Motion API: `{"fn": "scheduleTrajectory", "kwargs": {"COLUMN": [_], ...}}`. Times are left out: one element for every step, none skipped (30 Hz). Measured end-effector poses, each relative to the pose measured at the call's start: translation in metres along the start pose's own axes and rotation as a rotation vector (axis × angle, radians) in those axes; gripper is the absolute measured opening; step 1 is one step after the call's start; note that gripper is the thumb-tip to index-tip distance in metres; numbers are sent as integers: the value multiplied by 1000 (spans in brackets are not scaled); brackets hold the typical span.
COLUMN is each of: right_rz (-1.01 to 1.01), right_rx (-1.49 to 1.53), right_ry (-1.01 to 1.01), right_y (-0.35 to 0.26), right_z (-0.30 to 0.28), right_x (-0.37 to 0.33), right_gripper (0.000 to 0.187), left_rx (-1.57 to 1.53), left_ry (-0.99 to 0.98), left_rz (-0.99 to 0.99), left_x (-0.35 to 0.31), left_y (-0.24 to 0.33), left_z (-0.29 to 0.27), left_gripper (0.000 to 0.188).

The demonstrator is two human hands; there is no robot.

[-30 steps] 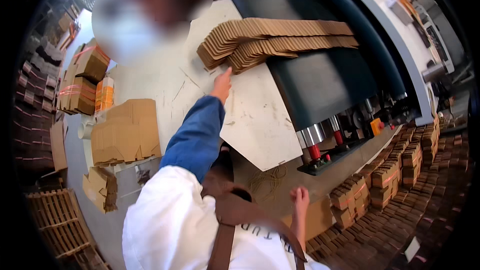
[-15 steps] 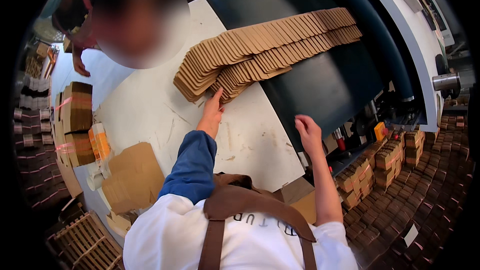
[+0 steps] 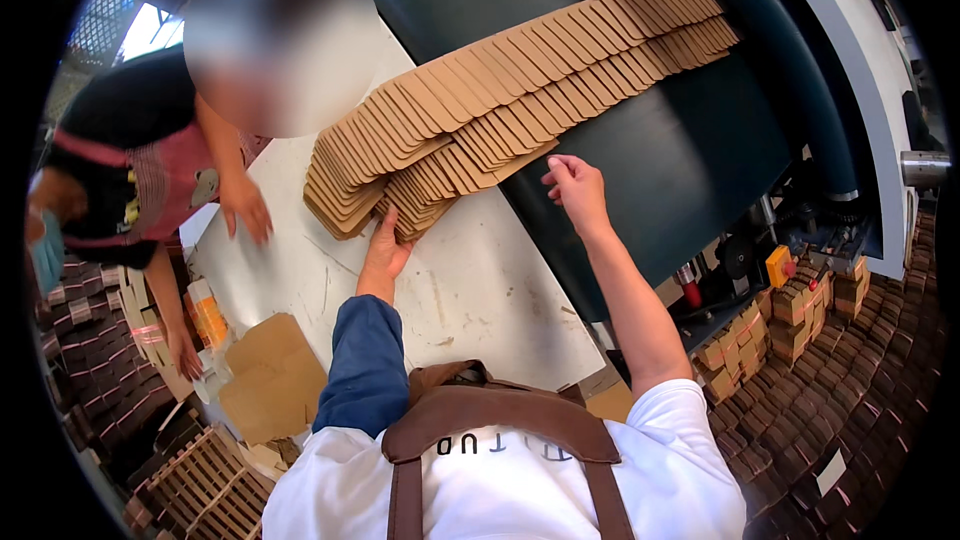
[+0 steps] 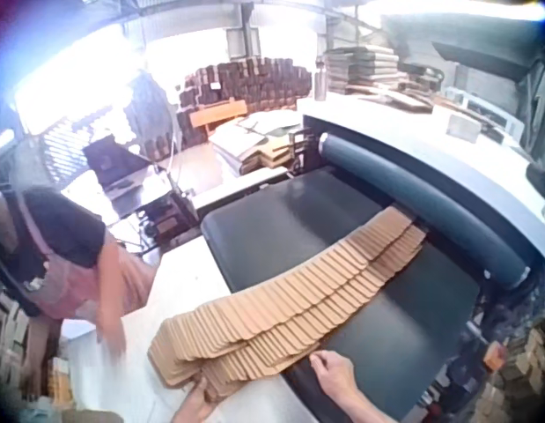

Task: The person repeatedly picks up stacks of flat cardboard pieces from a conveyor belt, aligns them, and places them on a table. The person also walks to the floor to pick up a loose cardboard sheet and returns to continue stacking.

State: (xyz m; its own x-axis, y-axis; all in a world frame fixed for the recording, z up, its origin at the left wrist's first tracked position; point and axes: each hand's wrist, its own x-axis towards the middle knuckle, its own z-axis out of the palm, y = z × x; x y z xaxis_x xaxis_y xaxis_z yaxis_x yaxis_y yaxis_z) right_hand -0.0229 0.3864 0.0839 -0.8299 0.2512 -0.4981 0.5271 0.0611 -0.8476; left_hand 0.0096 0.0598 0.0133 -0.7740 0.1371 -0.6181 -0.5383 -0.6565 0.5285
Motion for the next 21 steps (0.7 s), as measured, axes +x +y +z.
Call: {"fn": "scheduleTrajectory", "kwargs": {"right_rz": [120,144,169,194,219,240,262,280,289,297,307,307,307,309,322,336,345,342,339,345,344], "right_rx": [335,402,471,540,540,539,538,537,561,584,605,618,632,641,671,701,731,742,753,766,690], "right_ry": [-85,-73,-59,-44,-46,-44,-43,-40,-63,-86,-109,-100,-91,-86,-71,-57,-39,-63,-86,-113,-94], "right_y": [10,7,2,-1,-5,-7,-9,-11,-11,-10,-10,-10,-10,-11,-11,-12,-13,-13,-13,-15,-18], "right_z": [-1,0,1,2,4,5,6,6,6,6,6,6,6,8,9,8,8,7,5,6,6], "right_x": [7,9,11,14,19,22,24,27,32,37,41,45,48,49,49,49,49,51,53,52,53], "right_gripper": [34,33,33,32,35,34,34,33,33,32,32,32,32,32,32,32,32,32,32,33,32], "left_rx": [4,7,12,10,12,14,14,13,11,15,15,14,17,16,16,3,-9,-21,-32,-39,-46], "left_ry": [20,38,56,63,67,72,69,62,56,60,65,70,65,65,65,66,60,55,52,57,62], "left_rz": [18,36,54,43,36,30,23,17,11,13,14,16,16,19,22,23,23,24,25,26,27], "left_x": [0,-2,-2,-1,1,2,3,4,5,6,7,7,7,7,6,5,6,7,8,7,6], "left_y": [-1,2,2,0,1,1,0,0,0,0,0,-1,-1,-2,-3,-3,-3,-3,-4,-6,-7], "left_z": [-1,4,7,7,6,5,3,3,2,2,3,4,5,5,5,5,6,6,7,8,7], "left_gripper": [77,76,74,73,72,71,70,69,68,67,66,65,64,63,62,63,63,64,63,63,63]}}
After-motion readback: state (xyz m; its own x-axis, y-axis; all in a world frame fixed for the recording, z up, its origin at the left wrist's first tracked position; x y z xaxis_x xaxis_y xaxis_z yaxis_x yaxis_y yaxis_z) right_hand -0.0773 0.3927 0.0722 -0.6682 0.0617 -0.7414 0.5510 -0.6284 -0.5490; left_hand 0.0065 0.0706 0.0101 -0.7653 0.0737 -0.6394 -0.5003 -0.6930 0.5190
